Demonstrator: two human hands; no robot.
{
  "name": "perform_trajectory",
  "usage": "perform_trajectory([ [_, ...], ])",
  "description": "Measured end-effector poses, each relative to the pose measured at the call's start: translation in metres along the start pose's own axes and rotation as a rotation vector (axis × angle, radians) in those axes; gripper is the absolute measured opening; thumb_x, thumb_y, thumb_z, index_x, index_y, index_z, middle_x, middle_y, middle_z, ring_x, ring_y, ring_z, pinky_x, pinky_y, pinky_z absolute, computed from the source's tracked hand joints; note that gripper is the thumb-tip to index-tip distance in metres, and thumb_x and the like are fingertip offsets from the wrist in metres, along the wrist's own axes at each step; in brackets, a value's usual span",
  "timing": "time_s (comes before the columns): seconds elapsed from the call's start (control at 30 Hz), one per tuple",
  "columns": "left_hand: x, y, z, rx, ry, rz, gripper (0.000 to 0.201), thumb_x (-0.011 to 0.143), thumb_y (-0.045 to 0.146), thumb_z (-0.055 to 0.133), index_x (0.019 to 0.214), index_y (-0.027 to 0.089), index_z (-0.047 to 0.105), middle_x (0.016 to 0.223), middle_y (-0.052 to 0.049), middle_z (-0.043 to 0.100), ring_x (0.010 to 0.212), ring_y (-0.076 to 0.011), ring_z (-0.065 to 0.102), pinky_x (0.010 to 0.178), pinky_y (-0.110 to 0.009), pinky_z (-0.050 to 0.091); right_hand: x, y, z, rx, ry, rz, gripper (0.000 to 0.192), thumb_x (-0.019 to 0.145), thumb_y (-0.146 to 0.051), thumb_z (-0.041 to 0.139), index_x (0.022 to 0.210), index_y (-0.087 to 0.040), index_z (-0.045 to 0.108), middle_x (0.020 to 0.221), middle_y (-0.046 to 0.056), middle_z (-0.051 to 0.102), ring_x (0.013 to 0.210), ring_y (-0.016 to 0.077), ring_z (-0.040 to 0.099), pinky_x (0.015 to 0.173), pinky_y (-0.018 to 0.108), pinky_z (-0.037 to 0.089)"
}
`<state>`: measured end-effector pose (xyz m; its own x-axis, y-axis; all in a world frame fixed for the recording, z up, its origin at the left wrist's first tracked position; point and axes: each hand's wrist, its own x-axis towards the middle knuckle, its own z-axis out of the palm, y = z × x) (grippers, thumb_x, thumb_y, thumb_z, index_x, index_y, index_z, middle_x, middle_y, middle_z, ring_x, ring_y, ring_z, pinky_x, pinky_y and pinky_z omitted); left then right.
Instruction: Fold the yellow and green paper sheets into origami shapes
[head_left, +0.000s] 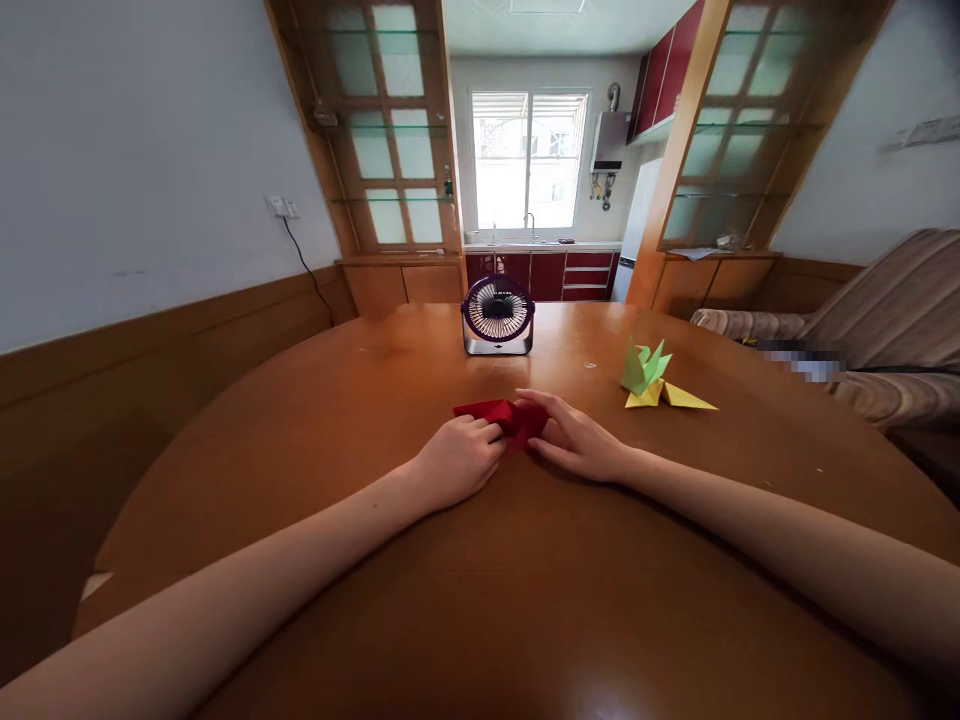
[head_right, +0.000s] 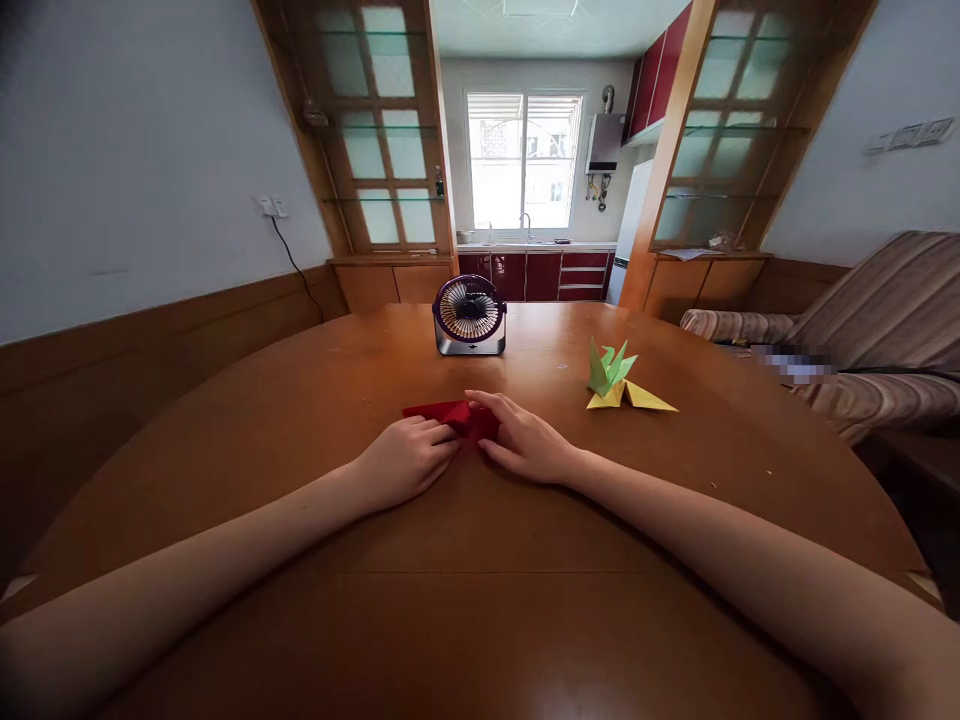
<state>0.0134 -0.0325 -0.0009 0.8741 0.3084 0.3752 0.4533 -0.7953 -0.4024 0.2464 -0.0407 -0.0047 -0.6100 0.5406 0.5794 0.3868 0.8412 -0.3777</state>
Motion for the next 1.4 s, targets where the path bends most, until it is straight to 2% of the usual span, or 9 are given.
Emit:
perform_trajectory([
  [0.13, 0.001, 0.0, -0.004, 0.024, 0.057, 0.02, 0.025, 0.093, 0.017, 0.045, 0.085, 0.014, 0.068, 0.082, -0.007, 0.068, 0.074, -0.0201, 0.061, 0.071, -0.035, 0.045, -0.001, 0.002, -0.001, 0.02, 0.115, 0.038, 0.058, 0.088, -0.016, 0.055, 0.141, -0.024, 0.033, 0.129, 0.013, 0.053, 0.116, 0.0241, 0.056, 0.1, 0.047, 0.047],
  [0.27, -0.002, -0.007, -0.01, -0.017, 0.212, 0.017, 0.023, 0.094, 0.017, 0.045, 0.094, 0.015, 0.068, 0.088, -0.007, 0.07, 0.082, -0.0198, 0.061, 0.083, -0.036, 0.045, -0.002, 0.007, -0.003, 0.027, 0.234, 0.091, 0.046, 0.087, -0.018, 0.056, 0.131, -0.022, 0.042, 0.118, 0.012, 0.056, 0.099, 0.0217, 0.059, 0.084, 0.041, 0.053],
  [0.4, -0.009, -0.018, -0.014, -0.074, 0.351, -0.017, 0.02, 0.091, 0.017, 0.051, 0.104, 0.018, 0.066, 0.1, -0.006, 0.071, 0.092, -0.0209, 0.061, 0.091, -0.04, 0.043, -0.003, 0.008, -0.006, -0.013, 0.267, 0.12, 0.037, 0.086, -0.019, 0.058, 0.122, -0.021, 0.049, 0.11, 0.01, 0.057, 0.096, 0.0216, 0.058, 0.078, 0.037, 0.052],
  [0.63, -0.014, -0.027, -0.005, -0.192, 0.515, -0.318, 0.023, 0.092, 0.021, 0.053, 0.112, 0.021, 0.063, 0.117, -0.009, 0.063, 0.108, -0.0235, 0.058, 0.095, -0.043, 0.041, 0.003, 0.006, -0.015, 0.047, 0.24, 0.165, 0.015, 0.085, -0.017, 0.058, 0.1, -0.019, 0.06, 0.099, 0.006, 0.059, 0.083, 0.0161, 0.058, 0.07, 0.03, 0.051],
  [0.77, -0.015, -0.032, 0.004, -0.309, 0.482, -0.485, 0.023, 0.094, 0.025, 0.05, 0.113, 0.021, 0.06, 0.119, -0.009, 0.058, 0.114, -0.0245, 0.055, 0.098, -0.044, 0.041, 0.006, 0.002, -0.017, 0.076, 0.223, 0.144, 0.008, 0.084, -0.016, 0.058, 0.09, -0.019, 0.064, 0.09, 0.004, 0.062, 0.077, 0.0142, 0.058, 0.067, 0.028, 0.049],
  [0.9, -0.015, -0.036, 0.011, -0.468, 0.436, -0.588, 0.021, 0.092, 0.027, 0.05, 0.109, 0.02, 0.061, 0.112, -0.007, 0.057, 0.104, -0.0218, 0.057, 0.093, -0.041, 0.046, 0.006, -0.006, -0.017, 0.046, 0.181, 0.026, 0.012, 0.085, -0.013, 0.057, 0.092, -0.019, 0.065, 0.089, 0.005, 0.063, 0.076, 0.0138, 0.058, 0.068, 0.029, 0.05],
  [1.07, -0.012, -0.033, 0.01, -0.574, 0.406, -0.581, 0.017, 0.09, 0.027, 0.053, 0.104, 0.02, 0.061, 0.101, -0.005, 0.059, 0.085, -0.0167, 0.059, 0.081, -0.034, 0.05, 0.004, -0.011, -0.015, 0.019, 0.112, -0.073, 0.021, 0.087, -0.01, 0.053, 0.103, -0.02, 0.064, 0.097, 0.007, 0.064, 0.084, 0.0148, 0.06, 0.073, 0.03, 0.053],
  [1.3, -0.012, -0.027, 0.005, -0.58, 0.35, -0.478, 0.02, 0.092, 0.028, 0.052, 0.111, 0.022, 0.058, 0.104, -0.004, 0.058, 0.083, -0.0142, 0.06, 0.079, -0.031, 0.051, 0.003, -0.011, -0.013, 0.027, 0.068, -0.087, 0.033, 0.092, -0.012, 0.048, 0.122, -0.02, 0.058, 0.114, 0.011, 0.064, 0.101, 0.018, 0.061, 0.081, 0.034, 0.055],
  [1.4, -0.012, -0.026, 0.005, -0.621, 0.346, -0.519, 0.027, 0.093, 0.029, 0.051, 0.119, 0.023, 0.054, 0.104, -0.003, 0.06, 0.082, -0.0139, 0.061, 0.075, -0.029, 0.052, 0.003, -0.011, -0.013, 0.015, 0.085, -0.077, 0.032, 0.093, -0.013, 0.047, 0.121, -0.02, 0.059, 0.111, 0.01, 0.065, 0.097, 0.0174, 0.062, 0.08, 0.034, 0.055],
])
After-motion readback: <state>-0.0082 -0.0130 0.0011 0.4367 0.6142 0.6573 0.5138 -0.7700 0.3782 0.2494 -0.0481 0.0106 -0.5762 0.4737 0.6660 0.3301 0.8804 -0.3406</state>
